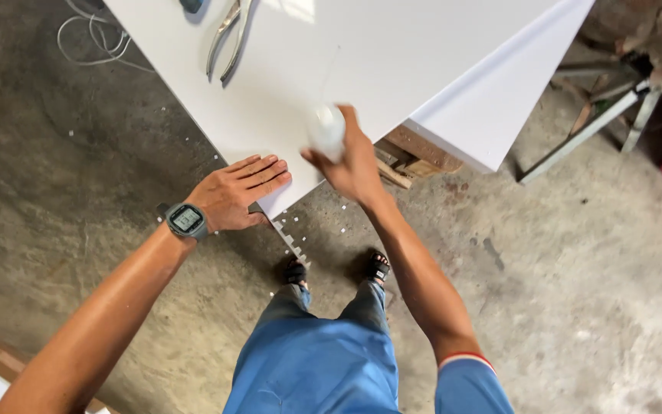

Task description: Apply adhesive to the edges of a whiteboard material using a glue bottle and smooth it out.

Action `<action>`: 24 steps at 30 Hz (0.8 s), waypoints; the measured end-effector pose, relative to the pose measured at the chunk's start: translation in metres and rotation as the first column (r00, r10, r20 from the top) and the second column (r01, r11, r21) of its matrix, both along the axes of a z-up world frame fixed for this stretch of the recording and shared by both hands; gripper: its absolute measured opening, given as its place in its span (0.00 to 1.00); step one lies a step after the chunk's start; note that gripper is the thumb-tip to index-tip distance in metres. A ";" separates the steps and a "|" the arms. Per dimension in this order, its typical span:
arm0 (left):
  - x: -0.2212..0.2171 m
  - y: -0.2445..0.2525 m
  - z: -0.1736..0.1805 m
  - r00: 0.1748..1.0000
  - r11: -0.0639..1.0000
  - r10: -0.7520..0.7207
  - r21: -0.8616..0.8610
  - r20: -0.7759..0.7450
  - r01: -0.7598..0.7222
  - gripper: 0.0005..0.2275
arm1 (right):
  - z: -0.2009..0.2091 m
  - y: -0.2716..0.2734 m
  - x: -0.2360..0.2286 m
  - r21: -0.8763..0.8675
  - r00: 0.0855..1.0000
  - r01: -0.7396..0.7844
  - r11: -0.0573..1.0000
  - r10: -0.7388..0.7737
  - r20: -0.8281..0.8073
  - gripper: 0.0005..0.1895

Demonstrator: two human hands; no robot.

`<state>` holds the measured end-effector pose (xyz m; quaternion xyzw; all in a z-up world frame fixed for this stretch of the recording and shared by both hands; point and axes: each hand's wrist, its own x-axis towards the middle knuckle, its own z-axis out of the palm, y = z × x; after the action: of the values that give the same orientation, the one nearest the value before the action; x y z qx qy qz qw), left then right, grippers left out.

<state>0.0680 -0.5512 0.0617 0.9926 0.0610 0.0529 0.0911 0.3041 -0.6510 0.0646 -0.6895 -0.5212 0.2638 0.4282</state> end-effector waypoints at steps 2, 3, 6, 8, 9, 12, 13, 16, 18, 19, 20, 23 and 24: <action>0.000 -0.003 0.004 0.999 0.999 0.037 0.007 -0.017 -0.037 0.39 | 0.014 -0.046 0.019 -0.009 0.992 -0.115 0.993 0.115 -0.049 0.40; 0.000 -0.006 0.005 0.998 0.999 0.046 0.015 -0.036 -0.045 0.39 | 0.020 -0.070 0.030 -0.013 0.975 -0.201 0.979 0.199 -0.102 0.39; 0.007 -0.010 0.014 0.989 0.995 0.091 0.058 -0.116 -0.085 0.40 | -0.020 -0.117 0.067 -0.096 0.920 -0.388 0.916 0.379 -0.103 0.35; 0.010 -0.014 0.016 0.975 0.989 0.129 0.093 -0.181 -0.114 0.41 | -0.013 -0.123 0.078 -0.053 0.903 -0.423 0.905 0.425 0.054 0.35; 0.012 -0.015 0.018 0.960 0.986 0.144 0.122 -0.242 -0.117 0.42 | -0.010 -0.126 0.084 -0.015 0.877 -0.438 0.899 0.432 0.211 0.35; 0.014 -0.020 0.013 0.930 0.974 0.213 0.139 -0.299 -0.179 0.41 | -0.008 -0.116 0.099 -0.024 0.814 -0.498 0.867 0.476 0.333 0.31; 0.018 -0.022 0.018 0.925 0.970 0.232 0.145 -0.302 -0.196 0.41 | -0.002 -0.110 0.101 -0.017 0.806 -0.514 0.858 0.490 0.332 0.31; 0.023 -0.027 0.029 0.892 0.955 0.294 0.134 -0.343 -0.263 0.40 | 0.009 -0.095 0.101 -0.088 0.751 -0.528 0.845 0.513 0.415 0.31; 0.025 -0.029 0.033 0.873 0.955 0.297 0.141 -0.388 -0.263 0.41 | 0.005 -0.089 0.102 -0.007 0.728 -0.560 0.828 0.496 0.473 0.33; 0.026 -0.030 0.034 0.868 0.951 0.309 0.141 -0.389 -0.276 0.41 | 0.005 -0.085 0.101 -0.007 0.721 -0.572 0.820 0.507 0.472 0.33; 0.027 -0.031 0.035 0.864 0.951 0.310 0.143 -0.397 -0.276 0.42 | 0.005 -0.082 0.100 -0.015 0.698 -0.585 0.811 0.513 0.500 0.33; 0.026 -0.034 0.033 0.851 0.945 0.328 0.141 -0.411 -0.296 0.43 | 0.016 -0.075 0.093 -0.016 0.657 -0.611 0.792 0.518 0.548 0.33; 0.025 -0.034 0.032 0.846 0.944 0.330 0.138 -0.418 -0.300 0.43 | 0.022 -0.072 0.091 -0.007 0.648 -0.612 0.791 0.506 0.570 0.32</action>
<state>0.0929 -0.5850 0.0932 0.9579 0.2402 -0.1540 0.0318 0.3949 -0.7233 0.0863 -0.4960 -0.8300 0.1265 0.2216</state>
